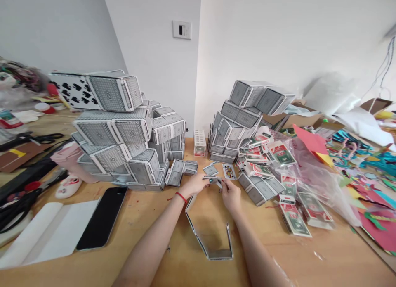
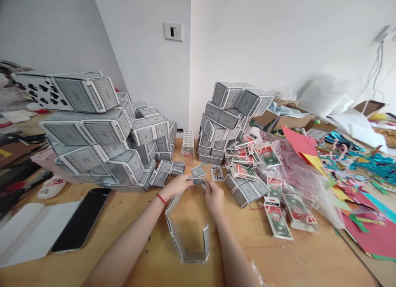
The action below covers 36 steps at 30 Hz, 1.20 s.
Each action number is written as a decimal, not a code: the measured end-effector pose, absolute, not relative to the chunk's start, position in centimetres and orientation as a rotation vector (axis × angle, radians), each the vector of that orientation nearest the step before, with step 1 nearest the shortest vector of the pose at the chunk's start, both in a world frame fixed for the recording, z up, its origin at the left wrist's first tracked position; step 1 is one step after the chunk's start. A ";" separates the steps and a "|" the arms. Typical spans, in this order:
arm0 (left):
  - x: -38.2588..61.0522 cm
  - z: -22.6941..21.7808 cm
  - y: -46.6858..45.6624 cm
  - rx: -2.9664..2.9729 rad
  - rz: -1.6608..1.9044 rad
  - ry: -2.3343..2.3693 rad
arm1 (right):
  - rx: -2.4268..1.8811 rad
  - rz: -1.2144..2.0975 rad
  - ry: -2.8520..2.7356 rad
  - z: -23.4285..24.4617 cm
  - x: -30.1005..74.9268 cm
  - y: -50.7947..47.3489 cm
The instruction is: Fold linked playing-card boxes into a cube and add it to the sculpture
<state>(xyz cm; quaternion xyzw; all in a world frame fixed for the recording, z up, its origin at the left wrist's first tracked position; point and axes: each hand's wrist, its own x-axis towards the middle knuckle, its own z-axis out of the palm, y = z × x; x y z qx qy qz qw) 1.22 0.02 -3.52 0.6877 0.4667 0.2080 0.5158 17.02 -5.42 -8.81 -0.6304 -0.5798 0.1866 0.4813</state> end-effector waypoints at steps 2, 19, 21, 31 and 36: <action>0.7 -2.9 0.2 1.727 0.533 1.175 | -1.488 0.503 -1.367 -8.8 16.9 -5.4; 1.0 -3.9 -0.2 1.994 0.726 1.187 | -1.289 0.319 -1.568 -8.6 16.0 -5.6; 1.2 -3.9 -0.2 1.977 0.738 1.193 | -1.300 0.291 -1.618 -8.6 15.6 -5.5; 1.2 -3.7 -0.2 1.845 0.813 1.158 | -1.198 0.524 -1.558 -7.8 15.0 -6.1; 1.3 -3.5 -0.5 1.621 0.714 1.016 | -1.197 0.886 -0.987 -7.1 15.5 -5.4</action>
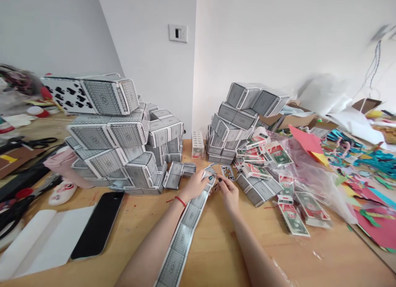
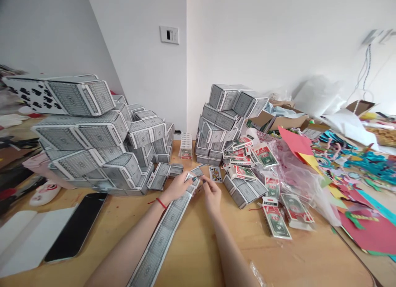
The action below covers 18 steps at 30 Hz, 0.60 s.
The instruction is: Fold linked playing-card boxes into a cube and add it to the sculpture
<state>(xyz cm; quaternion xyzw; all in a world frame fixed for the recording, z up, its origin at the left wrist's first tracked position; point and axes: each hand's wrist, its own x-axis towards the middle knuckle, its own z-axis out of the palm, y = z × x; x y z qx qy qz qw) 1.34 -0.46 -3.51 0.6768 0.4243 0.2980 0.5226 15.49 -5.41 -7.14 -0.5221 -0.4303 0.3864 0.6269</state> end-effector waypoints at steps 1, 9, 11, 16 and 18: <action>1.4 -3.5 -0.6 1.591 0.683 0.988 | -1.180 0.978 -0.892 -7.1 15.5 -5.2; 1.8 -3.5 -1.2 1.848 0.756 1.129 | -1.031 1.411 -0.696 -7.1 15.9 -4.9; 1.9 -3.5 -1.3 1.864 0.733 1.122 | -1.038 1.427 -0.679 -7.1 16.1 -5.0; 1.9 -3.6 -1.5 1.867 0.718 1.130 | -1.069 1.440 -0.666 -7.3 16.4 -5.1; 2.0 -3.7 -1.5 1.881 0.719 1.129 | -1.080 1.431 -0.668 -7.4 16.5 -5.0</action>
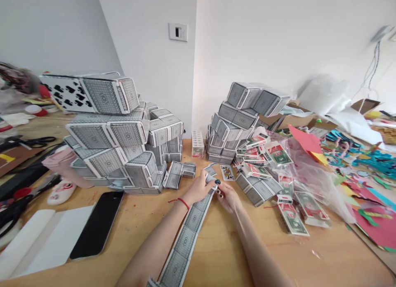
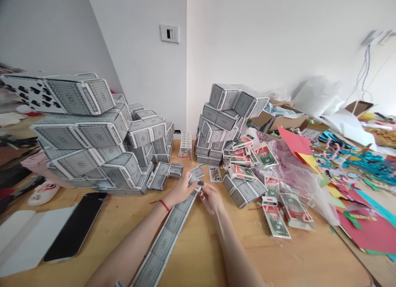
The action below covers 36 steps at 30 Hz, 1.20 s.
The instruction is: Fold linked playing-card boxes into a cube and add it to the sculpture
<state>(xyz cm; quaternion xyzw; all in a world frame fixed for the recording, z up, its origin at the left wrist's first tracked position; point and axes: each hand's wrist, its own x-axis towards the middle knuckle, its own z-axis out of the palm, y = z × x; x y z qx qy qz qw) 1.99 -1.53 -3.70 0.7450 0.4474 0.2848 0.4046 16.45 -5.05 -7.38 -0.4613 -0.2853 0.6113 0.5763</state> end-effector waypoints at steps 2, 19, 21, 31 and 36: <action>2.0 -3.9 -1.5 1.898 0.727 1.122 | -1.087 1.413 -0.670 -7.4 16.5 -5.0; 2.5 -5.2 -1.3 2.000 0.774 1.267 | -1.108 1.168 -0.794 -7.4 15.5 -5.1; 2.5 -5.2 -1.3 1.977 0.788 1.278 | -1.099 1.176 -0.799 -7.4 15.5 -5.1; 2.6 -4.7 -1.3 1.701 0.805 1.117 | -1.036 1.222 -0.733 -8.0 15.8 -4.8; 2.2 -4.4 -1.1 1.119 0.620 0.634 | -1.015 1.199 -0.734 -8.3 16.1 -4.2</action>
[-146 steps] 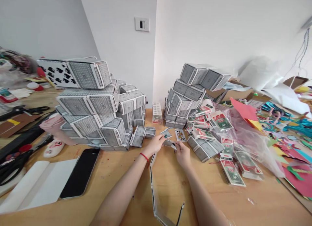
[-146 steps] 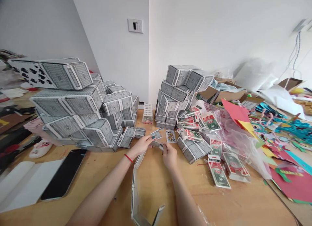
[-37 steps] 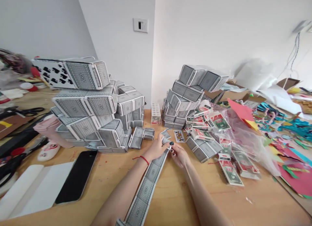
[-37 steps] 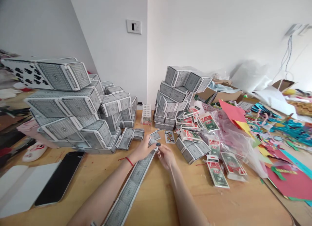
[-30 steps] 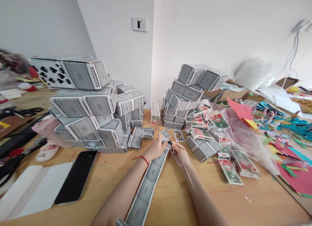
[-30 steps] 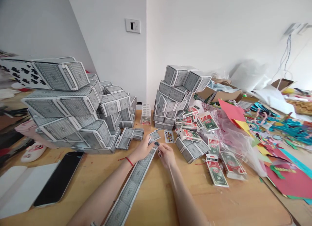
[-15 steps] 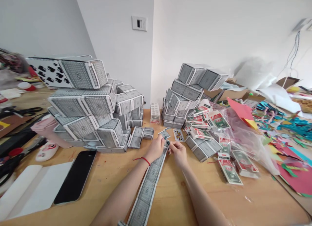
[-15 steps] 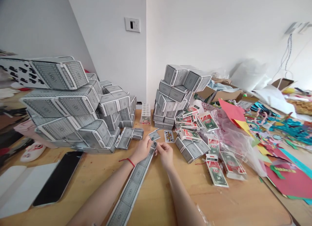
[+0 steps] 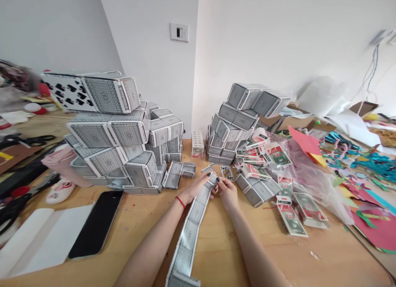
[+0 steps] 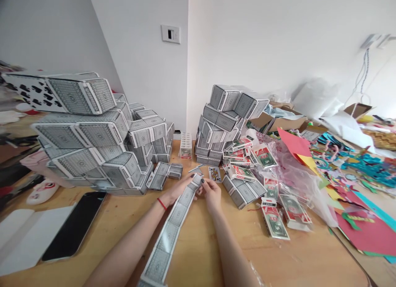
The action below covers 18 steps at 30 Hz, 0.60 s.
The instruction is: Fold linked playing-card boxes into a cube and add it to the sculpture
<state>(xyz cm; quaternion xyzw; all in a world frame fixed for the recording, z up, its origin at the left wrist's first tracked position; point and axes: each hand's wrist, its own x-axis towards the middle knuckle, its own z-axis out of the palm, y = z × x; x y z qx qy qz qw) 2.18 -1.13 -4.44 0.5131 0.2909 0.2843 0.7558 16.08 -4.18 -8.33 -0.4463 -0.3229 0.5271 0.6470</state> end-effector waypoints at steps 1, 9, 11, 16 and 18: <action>2.0 -4.4 -1.0 1.077 0.620 0.623 | -1.018 1.189 -0.737 -8.5 16.1 -4.0; 0.5 -3.2 0.0 1.178 0.589 0.695 | -1.401 0.737 -0.967 -9.9 16.8 -2.8; 0.2 -3.0 0.0 1.225 0.535 0.771 | -1.443 0.717 -1.009 -9.9 16.6 -2.3; -0.5 -3.0 0.3 1.416 0.440 0.988 | -1.571 0.595 -1.119 -9.5 15.8 -0.3; -0.6 -3.1 0.5 1.456 0.453 1.043 | -1.617 0.568 -1.142 -9.3 15.6 0.4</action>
